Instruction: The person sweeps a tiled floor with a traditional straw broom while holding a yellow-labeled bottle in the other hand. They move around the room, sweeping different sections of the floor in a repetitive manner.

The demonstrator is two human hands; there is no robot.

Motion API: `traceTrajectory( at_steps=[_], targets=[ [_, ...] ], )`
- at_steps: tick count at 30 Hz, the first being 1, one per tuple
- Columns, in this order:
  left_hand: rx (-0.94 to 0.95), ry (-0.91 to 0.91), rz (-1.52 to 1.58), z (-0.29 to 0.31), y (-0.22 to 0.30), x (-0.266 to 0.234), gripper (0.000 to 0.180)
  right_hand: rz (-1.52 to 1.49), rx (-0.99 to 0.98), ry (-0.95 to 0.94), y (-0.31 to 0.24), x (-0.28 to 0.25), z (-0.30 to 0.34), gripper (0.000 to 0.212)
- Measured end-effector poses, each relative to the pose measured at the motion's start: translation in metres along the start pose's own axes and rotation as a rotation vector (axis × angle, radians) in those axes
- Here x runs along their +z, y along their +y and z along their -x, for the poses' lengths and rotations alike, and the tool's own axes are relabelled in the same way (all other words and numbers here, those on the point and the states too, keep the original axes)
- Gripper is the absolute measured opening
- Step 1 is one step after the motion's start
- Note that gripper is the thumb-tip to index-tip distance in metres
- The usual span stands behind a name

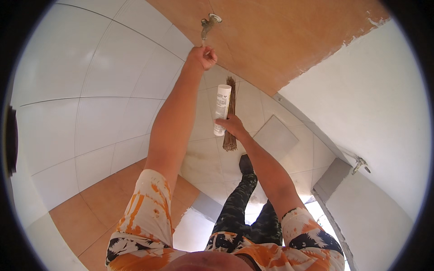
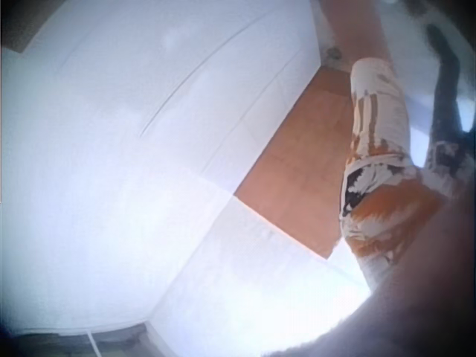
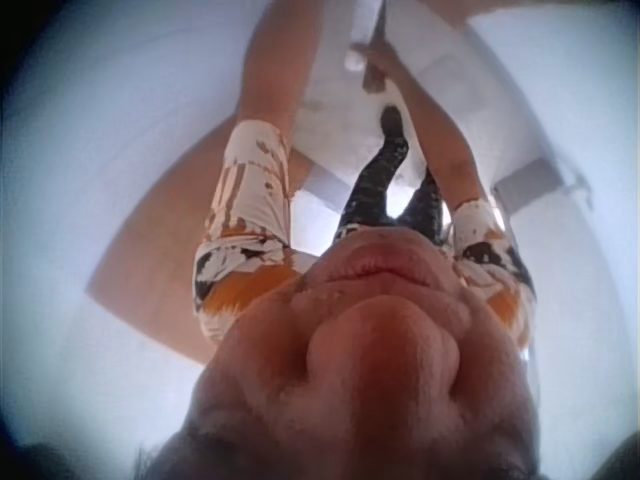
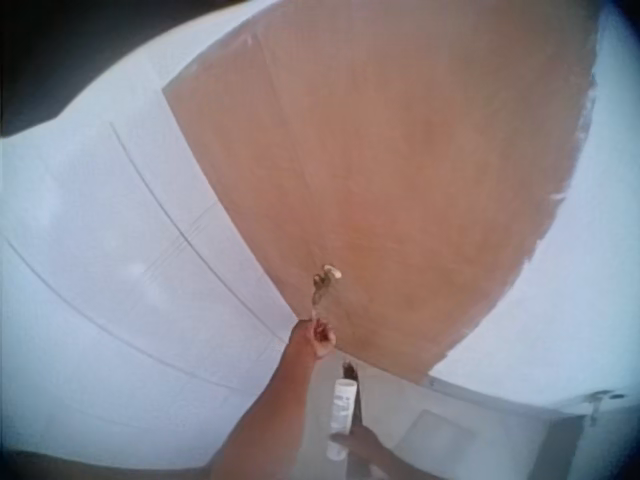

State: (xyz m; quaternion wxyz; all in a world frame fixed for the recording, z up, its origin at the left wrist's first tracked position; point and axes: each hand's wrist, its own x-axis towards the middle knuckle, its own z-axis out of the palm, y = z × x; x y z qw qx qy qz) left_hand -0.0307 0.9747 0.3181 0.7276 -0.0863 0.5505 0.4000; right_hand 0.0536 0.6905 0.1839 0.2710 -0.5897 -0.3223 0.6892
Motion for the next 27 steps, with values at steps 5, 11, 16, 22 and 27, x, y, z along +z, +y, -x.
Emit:
traceTrajectory(
  at_steps=[5, 11, 16, 22, 27],
  targets=[
    [0.054, -0.313, -0.07, -0.052, -0.007, -0.008, 0.019, 0.024, 0.009, 0.01, 0.001, -0.008, 0.006, 0.057],
    [0.419, -0.193, -0.441, -0.004, -0.003, -0.044, 0.022, -0.039, 0.015, -0.039, -0.018, -0.007, -0.002, 0.056],
    [1.221, -0.424, -0.75, 0.04, 0.013, -0.034, 0.04, 0.038, -0.061, -0.063, -0.042, -0.006, -0.014, 0.057],
    [1.927, -0.428, -1.764, 0.084, 0.074, 0.019, 0.034, -0.034, 0.013, -0.129, -0.061, 0.0, -0.019, 0.063],
    [2.065, -0.525, -1.963, 0.111, 0.08, 0.038, 0.03, -0.033, -0.092, -0.073, -0.069, 0.006, -0.032, 0.055]
  ],
)
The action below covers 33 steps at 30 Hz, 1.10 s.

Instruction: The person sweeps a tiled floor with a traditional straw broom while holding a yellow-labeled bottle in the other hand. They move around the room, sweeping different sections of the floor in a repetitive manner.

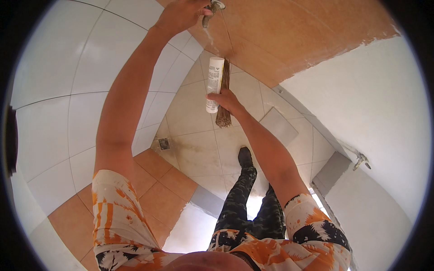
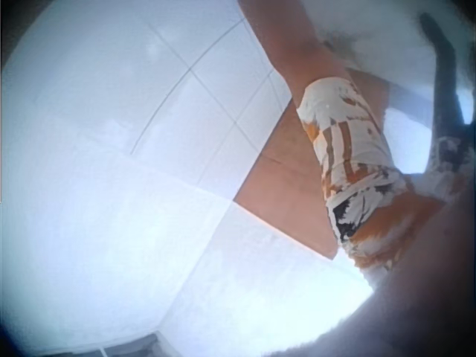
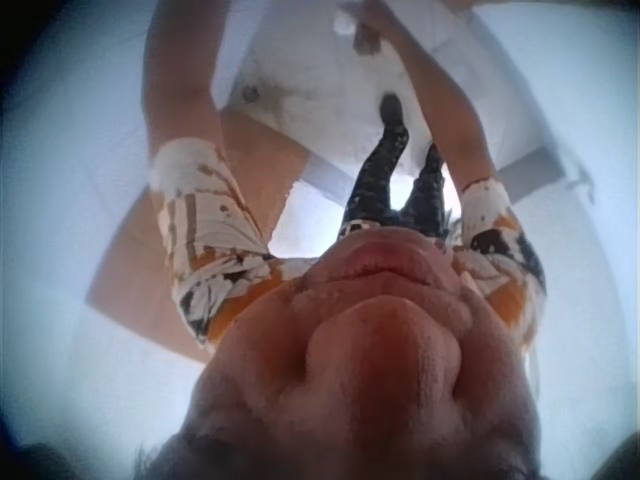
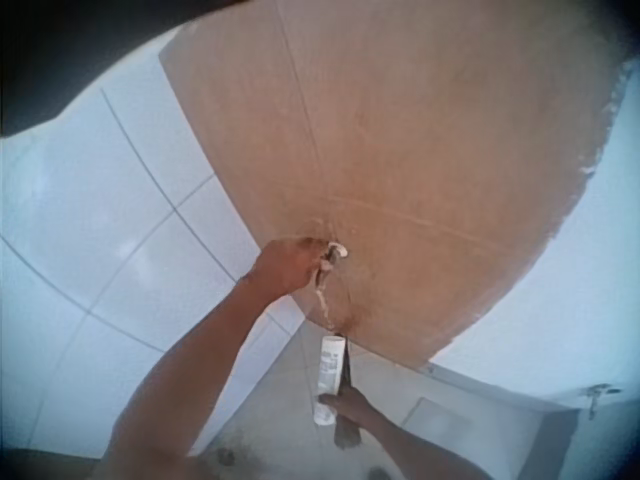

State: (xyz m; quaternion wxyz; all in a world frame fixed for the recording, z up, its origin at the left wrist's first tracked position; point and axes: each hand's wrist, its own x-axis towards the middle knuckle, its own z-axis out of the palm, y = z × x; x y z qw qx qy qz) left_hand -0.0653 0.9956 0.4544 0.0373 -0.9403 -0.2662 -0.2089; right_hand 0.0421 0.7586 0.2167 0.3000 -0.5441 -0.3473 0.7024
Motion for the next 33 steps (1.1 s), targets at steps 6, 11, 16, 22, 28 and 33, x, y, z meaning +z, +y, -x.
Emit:
traceTrajectory(
  at_steps=[6, 11, 16, 22, 28, 33],
  targets=[
    [-0.171, -0.348, -0.249, -0.021, 0.016, -0.01, 0.029, -0.034, 0.054, -0.023, -0.001, 0.007, -0.015, 0.057],
    [-0.704, -0.297, 0.173, 0.02, 0.054, -0.008, 0.073, -0.095, 0.057, 0.014, -0.008, 0.013, -0.011, 0.056],
    [-1.068, -0.452, 0.303, 0.13, 0.123, 0.057, 0.081, 0.072, 0.099, 0.03, -0.012, 0.011, -0.013, 0.055],
    [-1.167, -0.325, 0.501, 0.153, 0.106, 0.121, 0.06, -0.067, -0.043, -0.028, 0.021, 0.003, -0.018, 0.075],
    [-1.096, 0.052, 0.479, 0.11, 0.085, 0.141, 0.068, 0.274, 0.203, 0.207, 0.095, -0.05, 0.056, 0.11],
    [-0.949, 0.07, 0.64, 0.1, 0.063, 0.161, 0.059, -0.059, 0.297, 0.207, 0.156, -0.102, 0.18, 0.091]
  ],
)
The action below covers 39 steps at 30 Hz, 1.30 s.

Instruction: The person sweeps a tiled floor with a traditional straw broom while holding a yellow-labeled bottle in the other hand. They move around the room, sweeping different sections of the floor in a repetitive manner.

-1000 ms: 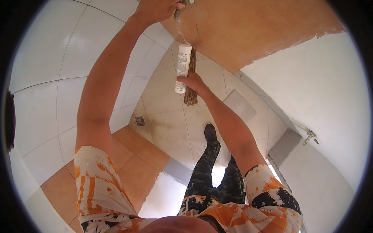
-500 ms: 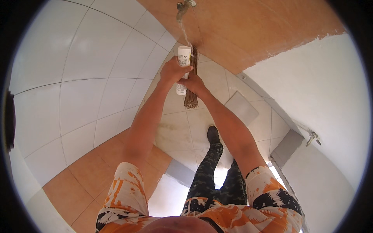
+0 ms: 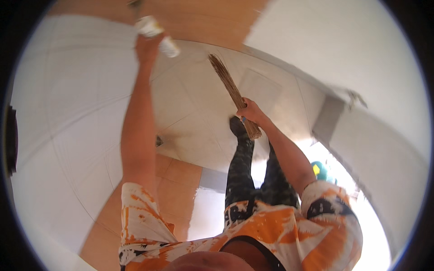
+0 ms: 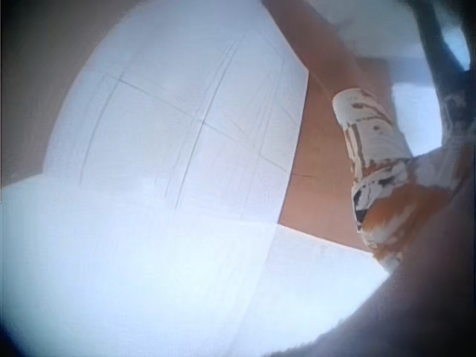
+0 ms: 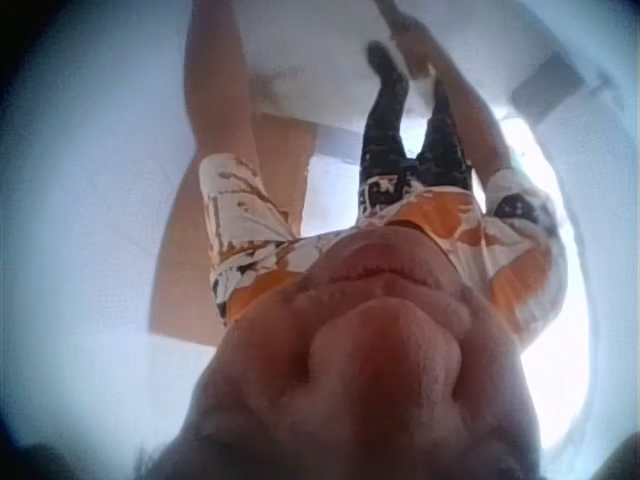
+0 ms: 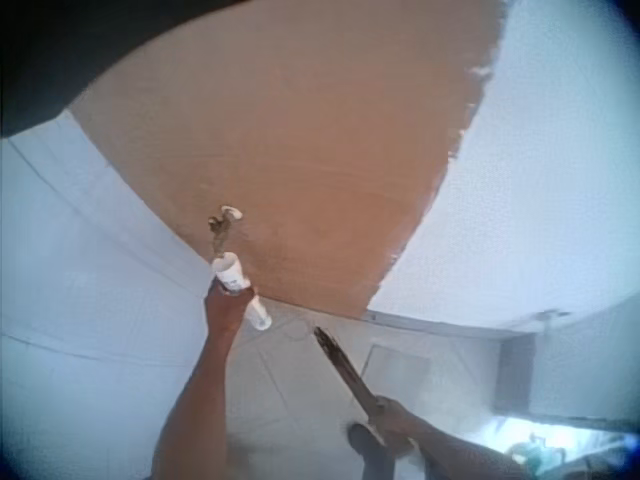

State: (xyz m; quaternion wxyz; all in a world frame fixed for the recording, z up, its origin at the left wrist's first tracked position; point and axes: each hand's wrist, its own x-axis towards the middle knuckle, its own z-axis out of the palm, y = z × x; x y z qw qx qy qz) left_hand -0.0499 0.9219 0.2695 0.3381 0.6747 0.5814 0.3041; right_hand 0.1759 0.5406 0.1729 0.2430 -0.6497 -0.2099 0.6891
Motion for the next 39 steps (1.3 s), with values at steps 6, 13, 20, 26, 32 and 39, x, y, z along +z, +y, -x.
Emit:
traceTrajectory(
  at_steps=[6, 13, 20, 26, 32, 39],
  targets=[
    [-0.081, 0.014, 0.134, -0.002, -0.008, -0.006, 0.055, -0.089, 0.156, 0.392, 0.087, -0.069, 0.134, 0.085],
    [-0.169, 0.079, 0.12, -0.004, 0.005, -0.009, 0.048, -0.105, 0.314, 0.707, 0.202, -0.135, 0.193, 0.088],
    [-0.129, 0.102, 0.071, -0.01, 0.009, -0.018, 0.049, 0.114, 0.199, 0.382, 0.203, -0.152, 0.063, 0.088],
    [-0.175, 0.108, -0.004, -0.011, 0.011, -0.024, 0.059, 0.253, 0.172, 0.482, 0.178, -0.066, 0.127, 0.094],
    [-0.153, 0.101, -0.017, -0.007, 0.018, -0.028, 0.06, -0.308, 0.274, 0.958, 0.269, -0.121, 0.153, 0.086],
    [-0.137, 0.035, -0.039, -0.023, -0.003, -0.032, 0.055, -0.162, 0.363, 0.884, 0.333, -0.276, 0.103, 0.066]
  ],
)
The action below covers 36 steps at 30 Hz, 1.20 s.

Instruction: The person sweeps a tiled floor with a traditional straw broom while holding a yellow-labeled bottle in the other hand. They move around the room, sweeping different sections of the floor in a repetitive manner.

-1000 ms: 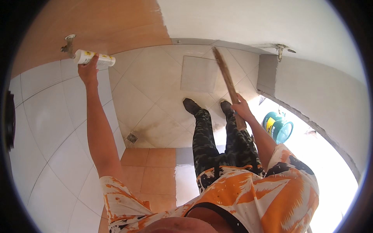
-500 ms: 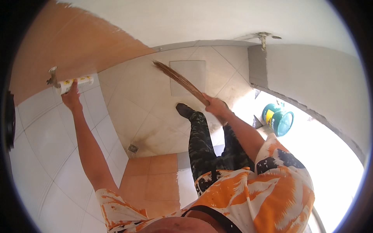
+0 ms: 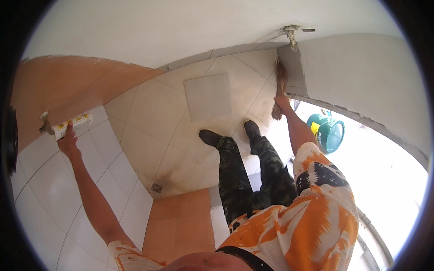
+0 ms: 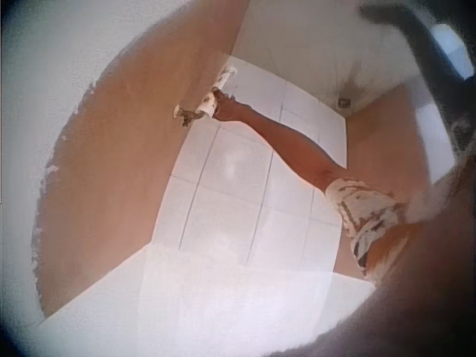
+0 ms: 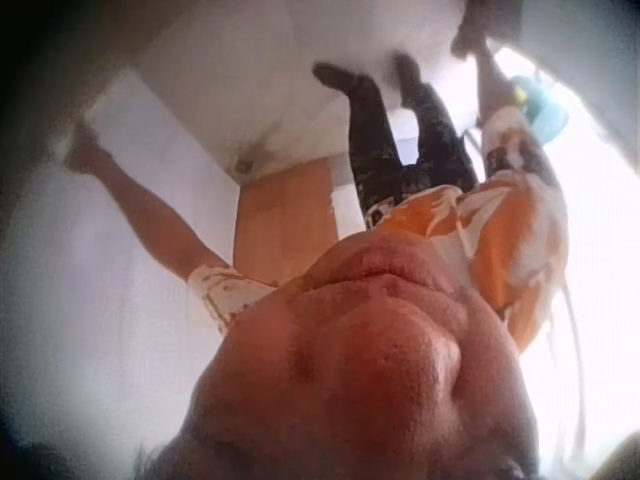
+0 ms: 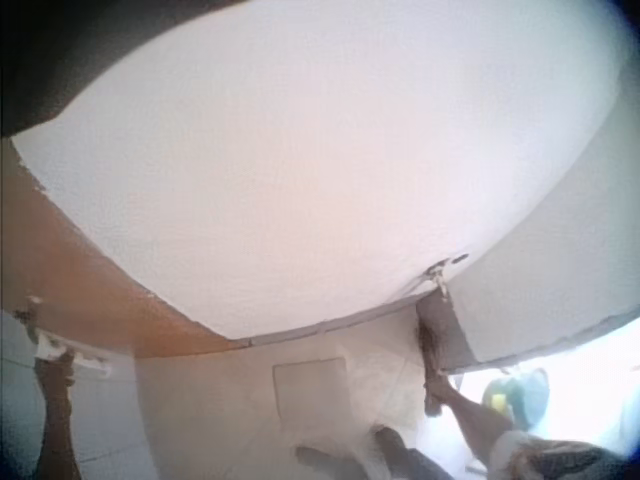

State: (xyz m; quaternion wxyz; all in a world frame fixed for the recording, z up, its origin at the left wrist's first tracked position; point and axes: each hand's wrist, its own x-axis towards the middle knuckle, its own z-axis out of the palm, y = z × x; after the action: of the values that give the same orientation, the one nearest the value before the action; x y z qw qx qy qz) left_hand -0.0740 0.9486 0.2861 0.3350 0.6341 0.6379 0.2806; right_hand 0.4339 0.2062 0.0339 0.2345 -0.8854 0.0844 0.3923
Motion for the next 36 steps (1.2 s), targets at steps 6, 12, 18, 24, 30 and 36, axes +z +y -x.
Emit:
traceTrajectory(
  at_steps=[6, 12, 18, 24, 30, 36],
  targets=[
    [-0.057, 0.06, -0.079, -0.016, -0.01, -0.004, 0.052, -0.18, -0.012, 0.037, -0.033, 0.055, 0.012, 0.068],
    [-0.122, 0.057, -0.08, -0.018, -0.004, -0.007, 0.052, -0.134, -0.104, 0.153, -0.047, 0.069, 0.025, 0.078],
    [-0.14, 0.126, -0.041, -0.025, -0.012, -0.006, 0.051, -0.136, -0.022, 0.122, -0.023, 0.079, 0.044, 0.08],
    [-0.203, 0.15, -0.058, -0.027, -0.01, -0.007, 0.054, -0.224, -0.044, 0.111, 0.014, 0.083, 0.124, 0.082],
    [-0.162, 0.156, -0.034, -0.017, -0.003, -0.007, 0.057, -0.33, 0.089, -0.299, 0.005, 0.077, 0.16, 0.082],
    [-0.166, 0.166, -0.054, -0.009, 0.004, -0.003, 0.053, -0.416, 0.184, -0.066, -0.022, 0.071, 0.166, 0.077]
  ],
)
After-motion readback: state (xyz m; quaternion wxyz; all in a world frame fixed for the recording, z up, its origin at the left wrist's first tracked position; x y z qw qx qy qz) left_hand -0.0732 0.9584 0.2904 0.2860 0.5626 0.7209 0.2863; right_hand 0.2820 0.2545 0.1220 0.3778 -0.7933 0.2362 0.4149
